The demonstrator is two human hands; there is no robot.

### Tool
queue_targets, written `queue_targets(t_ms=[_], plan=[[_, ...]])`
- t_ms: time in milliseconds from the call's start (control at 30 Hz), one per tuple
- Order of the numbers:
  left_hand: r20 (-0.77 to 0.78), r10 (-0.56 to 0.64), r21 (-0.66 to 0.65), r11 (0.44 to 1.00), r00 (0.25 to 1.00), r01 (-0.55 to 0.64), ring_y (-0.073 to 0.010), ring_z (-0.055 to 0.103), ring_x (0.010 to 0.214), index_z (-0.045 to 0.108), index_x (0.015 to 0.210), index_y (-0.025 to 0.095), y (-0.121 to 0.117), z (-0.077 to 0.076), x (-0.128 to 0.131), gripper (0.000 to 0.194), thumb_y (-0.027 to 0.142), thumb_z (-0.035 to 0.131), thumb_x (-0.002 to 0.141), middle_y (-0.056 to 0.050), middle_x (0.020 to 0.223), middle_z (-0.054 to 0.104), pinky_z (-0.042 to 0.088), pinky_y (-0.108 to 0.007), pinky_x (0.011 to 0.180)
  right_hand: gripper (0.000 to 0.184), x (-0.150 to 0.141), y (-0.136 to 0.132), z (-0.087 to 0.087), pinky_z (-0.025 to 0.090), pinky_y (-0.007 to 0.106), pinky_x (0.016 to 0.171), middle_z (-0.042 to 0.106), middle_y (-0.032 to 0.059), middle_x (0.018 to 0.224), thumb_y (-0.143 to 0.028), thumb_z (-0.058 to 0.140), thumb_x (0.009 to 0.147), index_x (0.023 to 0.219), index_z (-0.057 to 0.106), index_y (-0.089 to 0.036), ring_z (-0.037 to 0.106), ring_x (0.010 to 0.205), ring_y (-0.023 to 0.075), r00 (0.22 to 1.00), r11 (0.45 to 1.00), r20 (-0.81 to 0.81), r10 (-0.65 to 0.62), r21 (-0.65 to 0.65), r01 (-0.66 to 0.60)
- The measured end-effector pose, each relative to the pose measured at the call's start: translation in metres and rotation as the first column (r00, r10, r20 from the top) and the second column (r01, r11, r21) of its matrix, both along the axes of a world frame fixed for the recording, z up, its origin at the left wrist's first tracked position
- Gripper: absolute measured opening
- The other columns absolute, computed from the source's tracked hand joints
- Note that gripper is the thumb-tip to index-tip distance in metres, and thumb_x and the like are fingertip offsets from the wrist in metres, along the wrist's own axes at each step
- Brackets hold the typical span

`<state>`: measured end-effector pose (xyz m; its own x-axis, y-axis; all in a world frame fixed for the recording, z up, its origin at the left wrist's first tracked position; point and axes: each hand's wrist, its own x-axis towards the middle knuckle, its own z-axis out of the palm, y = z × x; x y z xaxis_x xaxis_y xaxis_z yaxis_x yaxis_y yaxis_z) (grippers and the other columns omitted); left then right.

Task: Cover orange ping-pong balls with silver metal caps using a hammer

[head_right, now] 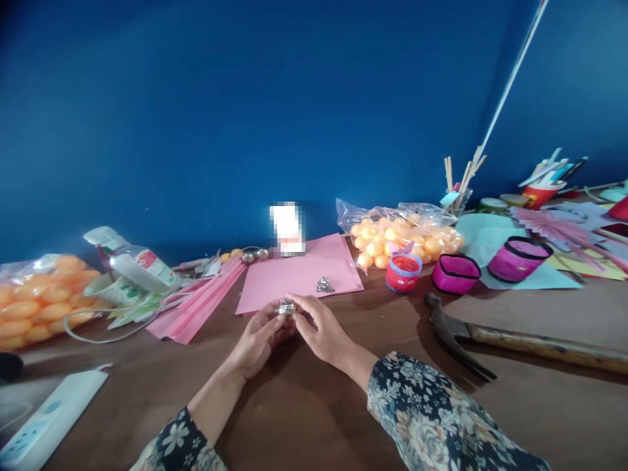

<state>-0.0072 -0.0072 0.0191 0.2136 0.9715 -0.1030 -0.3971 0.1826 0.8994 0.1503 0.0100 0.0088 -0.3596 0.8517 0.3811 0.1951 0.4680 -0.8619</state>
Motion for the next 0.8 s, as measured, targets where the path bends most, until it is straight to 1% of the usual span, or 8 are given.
queue_targets(t_ms=[200,367,633,733,800], plan=[[-0.004,-0.001,0.009,1.000,1.000,0.001,-0.0139,0.060,0.081,0.057,0.101,0.017,0.001,-0.003,-0.001,0.025,0.024,0.062,0.077,-0.006,0.094,0.061,0.049,-0.028,0.075,0.038,0.000,0.000,0.001,0.039,0.037,0.100,0.056,0.0065,0.123,-0.021,0.044,0.087,0.125,0.049,-0.023,0.050,0.115,0.0191,1.000,1.000,-0.011,0.002,0.001,-0.002],[-0.006,-0.004,0.004,1.000,1.000,0.004,-0.0145,0.061,0.081,0.056,0.101,0.016,0.001,-0.002,-0.001,0.026,0.024,0.063,0.077,-0.006,0.094,0.062,0.049,-0.030,0.077,0.035,-0.001,-0.001,0.002,0.041,0.036,0.098,0.058,0.0069,0.120,-0.022,0.045,0.087,0.121,0.051,-0.023,0.052,0.112,0.0194,1.000,1.000,-0.010,-0.018,-0.010,0.018],[0.016,0.005,0.001,1.000,1.000,-0.005,-0.0139,0.061,0.082,0.054,0.104,0.018,0.001,-0.003,-0.001,0.031,0.022,0.065,0.076,-0.005,0.095,0.062,0.048,-0.028,0.077,0.031,-0.003,0.000,0.001,0.042,0.034,0.097,0.059,0.0059,0.119,-0.022,0.045,0.087,0.117,0.053,-0.023,0.053,0.110,0.0183,0.999,0.999,-0.017,-0.037,0.020,0.037],[0.013,0.017,-0.009,1.000,1.000,-0.017,-0.0134,0.062,0.079,0.054,0.104,0.018,0.003,-0.004,-0.001,0.033,0.023,0.067,0.074,-0.006,0.096,0.062,0.048,-0.026,0.074,0.028,0.001,0.005,0.003,0.044,0.033,0.093,0.062,0.0065,0.113,-0.025,0.044,0.088,0.114,0.055,-0.021,0.056,0.105,0.0184,0.995,0.993,0.002,-0.101,0.053,0.101],[0.002,0.024,-0.015,1.000,1.000,-0.024,-0.0127,0.062,0.076,0.054,0.105,0.019,0.004,-0.005,-0.001,0.035,0.024,0.068,0.073,-0.005,0.097,0.062,0.048,-0.025,0.072,0.026,0.009,0.013,0.004,0.046,0.031,0.088,0.063,0.0074,0.108,-0.026,0.043,0.088,0.111,0.056,-0.020,0.059,0.100,0.0187,0.982,0.979,0.029,-0.188,0.084,0.185]])
